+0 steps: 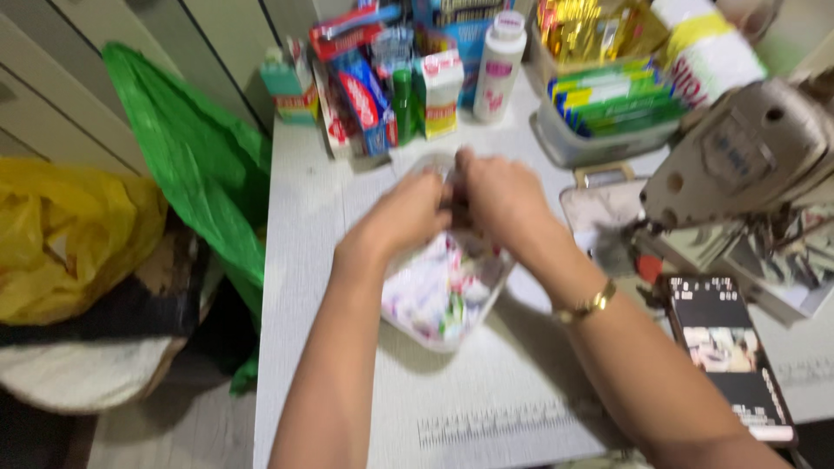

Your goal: The person arranges small sachets and boxes of household supplies on a table. They place sachets into a white plastic container, then stack boxes of toothpaste and other items beside it, and finally move a stack of green sachets into a second container.

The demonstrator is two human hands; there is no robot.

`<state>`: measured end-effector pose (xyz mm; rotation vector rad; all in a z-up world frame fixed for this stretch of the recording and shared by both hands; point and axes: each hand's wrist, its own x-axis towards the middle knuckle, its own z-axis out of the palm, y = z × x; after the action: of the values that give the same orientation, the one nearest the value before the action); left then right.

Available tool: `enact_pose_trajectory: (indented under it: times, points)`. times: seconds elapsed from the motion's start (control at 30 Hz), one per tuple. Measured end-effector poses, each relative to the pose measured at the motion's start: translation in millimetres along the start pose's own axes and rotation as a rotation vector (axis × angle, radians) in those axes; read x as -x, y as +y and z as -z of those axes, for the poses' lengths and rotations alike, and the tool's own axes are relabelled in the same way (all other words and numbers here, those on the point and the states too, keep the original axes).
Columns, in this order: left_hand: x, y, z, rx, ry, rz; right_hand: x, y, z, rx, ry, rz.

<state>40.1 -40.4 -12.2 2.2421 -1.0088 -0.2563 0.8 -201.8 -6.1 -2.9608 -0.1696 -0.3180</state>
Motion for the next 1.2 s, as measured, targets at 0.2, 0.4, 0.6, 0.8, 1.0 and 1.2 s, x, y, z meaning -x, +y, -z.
enact_pose_trajectory:
  times: [0.2, 0.4, 0.6, 0.8, 1.0, 1.2]
  points:
    - [-5.4, -4.0, 5.1, -0.018, 0.2, -0.13, -2.8, 17.0, -12.0, 0.047, 0.075, -0.008]
    - [0.0, -1.9, 5.3, -0.246, 0.734, -0.222, -3.6, 17.7, -11.2, 0.072, 0.069, -0.026]
    - [2.4, 0.3, 4.5, -0.198, 0.401, 0.366, -26.8, 51.7, 7.9, -0.272, 0.044, 0.024]
    - [0.6, -8.5, 0.7, -0.24, 0.436, 0.405, -137.1, 138.0, 22.8, -0.62, 0.706, 0.01]
    - [4.5, -9.6, 10.3, -0.202, 0.409, 0.461, -191.5, 156.8, 10.9, -0.265, 0.17, -0.201]
    - [15.9, -8.0, 23.6, -0.168, 0.335, 0.546, -160.1, 136.6, -4.1, -0.266, 0.194, -0.316]
